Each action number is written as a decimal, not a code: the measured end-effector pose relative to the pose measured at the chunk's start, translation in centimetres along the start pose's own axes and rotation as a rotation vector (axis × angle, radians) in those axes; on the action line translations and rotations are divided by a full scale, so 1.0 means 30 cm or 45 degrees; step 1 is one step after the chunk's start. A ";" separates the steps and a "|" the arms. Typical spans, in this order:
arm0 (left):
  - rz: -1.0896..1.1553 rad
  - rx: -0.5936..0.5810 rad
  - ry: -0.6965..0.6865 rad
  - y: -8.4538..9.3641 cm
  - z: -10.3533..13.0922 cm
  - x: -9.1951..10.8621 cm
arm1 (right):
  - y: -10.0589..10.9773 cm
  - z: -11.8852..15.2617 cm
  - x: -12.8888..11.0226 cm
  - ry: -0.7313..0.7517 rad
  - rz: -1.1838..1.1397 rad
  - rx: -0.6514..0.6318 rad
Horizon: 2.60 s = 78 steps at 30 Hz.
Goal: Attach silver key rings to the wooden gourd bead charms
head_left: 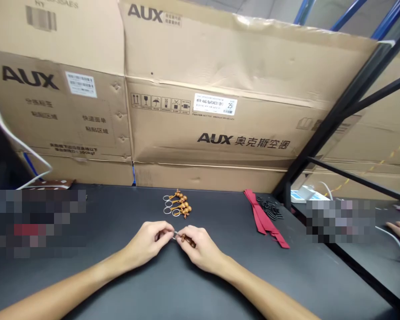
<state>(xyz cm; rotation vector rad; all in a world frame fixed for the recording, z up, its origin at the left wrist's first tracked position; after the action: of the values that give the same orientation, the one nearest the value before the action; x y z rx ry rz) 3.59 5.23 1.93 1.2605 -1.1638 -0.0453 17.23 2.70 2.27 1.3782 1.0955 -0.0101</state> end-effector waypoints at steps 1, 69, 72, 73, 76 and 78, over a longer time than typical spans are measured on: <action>-0.095 0.056 -0.060 0.006 0.005 0.015 | -0.003 -0.001 -0.002 0.001 0.021 -0.007; -0.752 0.233 -0.406 -0.011 0.043 0.075 | -0.023 0.002 -0.036 0.239 0.220 -0.028; -1.068 0.225 -0.625 -0.039 0.079 0.120 | -0.028 0.004 -0.032 0.231 0.207 -0.039; -1.139 0.225 -0.681 -0.044 0.090 0.131 | -0.029 0.004 -0.030 0.229 0.203 -0.044; -1.252 0.243 -0.751 -0.051 0.108 0.143 | -0.030 0.003 -0.029 0.230 0.194 -0.043; -1.229 0.254 -0.711 -0.052 0.104 0.130 | -0.027 0.002 -0.031 0.239 0.185 -0.040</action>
<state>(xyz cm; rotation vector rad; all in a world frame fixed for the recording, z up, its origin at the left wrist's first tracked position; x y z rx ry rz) 4.14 0.11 2.85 1.9642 -0.9146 -1.0709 16.29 1.91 2.19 1.4491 1.1425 0.2451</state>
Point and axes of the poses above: each hand's wrist, its own z-axis away from the middle knuckle, its own y-axis out of the back of the hand, x = y × z, the point moved 7 cm from there along -z, towards the middle knuckle, and after that the axes turned 13 degrees about -x, right-handed, at the moved point
